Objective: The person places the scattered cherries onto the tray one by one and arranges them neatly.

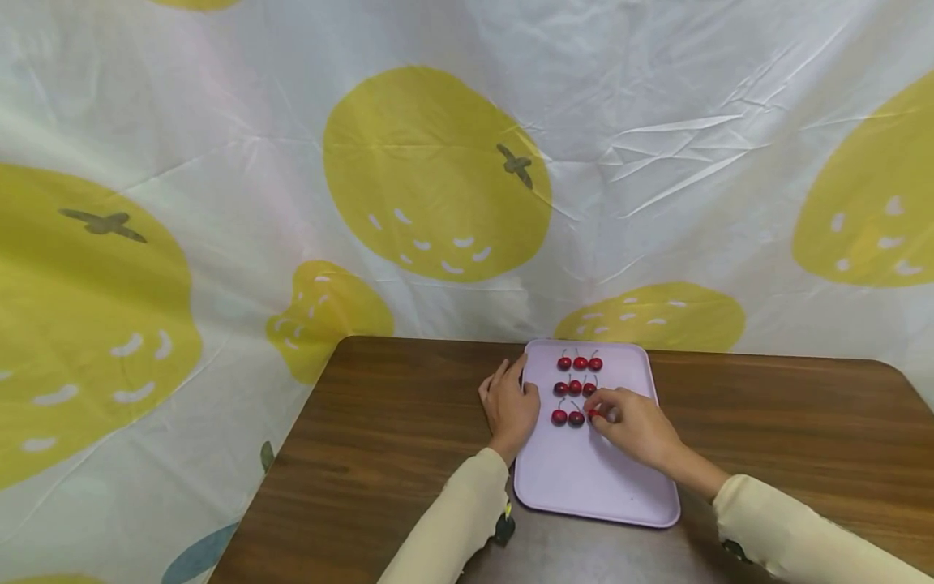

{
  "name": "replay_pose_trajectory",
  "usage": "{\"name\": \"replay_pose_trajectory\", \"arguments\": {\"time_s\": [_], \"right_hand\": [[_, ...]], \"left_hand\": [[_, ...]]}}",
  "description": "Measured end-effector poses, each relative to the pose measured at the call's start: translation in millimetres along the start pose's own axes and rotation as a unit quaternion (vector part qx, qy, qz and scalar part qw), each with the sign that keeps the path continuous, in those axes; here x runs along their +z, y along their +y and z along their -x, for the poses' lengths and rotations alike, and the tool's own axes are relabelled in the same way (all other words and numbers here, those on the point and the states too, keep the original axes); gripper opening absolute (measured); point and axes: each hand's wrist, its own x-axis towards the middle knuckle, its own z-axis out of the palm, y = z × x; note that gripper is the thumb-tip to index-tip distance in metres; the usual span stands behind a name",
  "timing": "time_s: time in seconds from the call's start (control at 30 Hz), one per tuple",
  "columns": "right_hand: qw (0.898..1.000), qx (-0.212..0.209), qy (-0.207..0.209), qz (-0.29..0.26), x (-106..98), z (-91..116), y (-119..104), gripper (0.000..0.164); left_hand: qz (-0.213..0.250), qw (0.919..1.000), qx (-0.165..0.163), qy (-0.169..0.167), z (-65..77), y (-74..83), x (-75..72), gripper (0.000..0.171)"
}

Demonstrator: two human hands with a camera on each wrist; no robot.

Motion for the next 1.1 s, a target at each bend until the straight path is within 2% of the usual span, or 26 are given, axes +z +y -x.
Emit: {"name": "replay_pose_trajectory", "arguments": {"time_s": [0.2,0.43,0.9,1.1], "right_hand": [[1.000,0.005,0.001,-0.002,-0.3,-0.3,2.3,0.015],[1.000,-0.001,-0.002,-0.008,-0.8,0.4,1.8,0.014],[1.000,-0.005,-0.002,-0.022,0.9,5.0,-0.6,0.016],[1.000,-0.010,0.015,-0.018,-2.2,8.5,0.0,0.020]], "left_hand": [[0.008,1.0000,0.002,-0.002,-0.3,1.7,0.0,0.046],[0.009,0.9996,0.018,0.020,-0.3,3.3,0.1,0.047],[0.011,0.9999,0.007,0.009,0.8,3.2,-3.3,0.046],[0.004,0.9999,0.009,0.012,0.6,2.8,-1.7,0.046]]}}
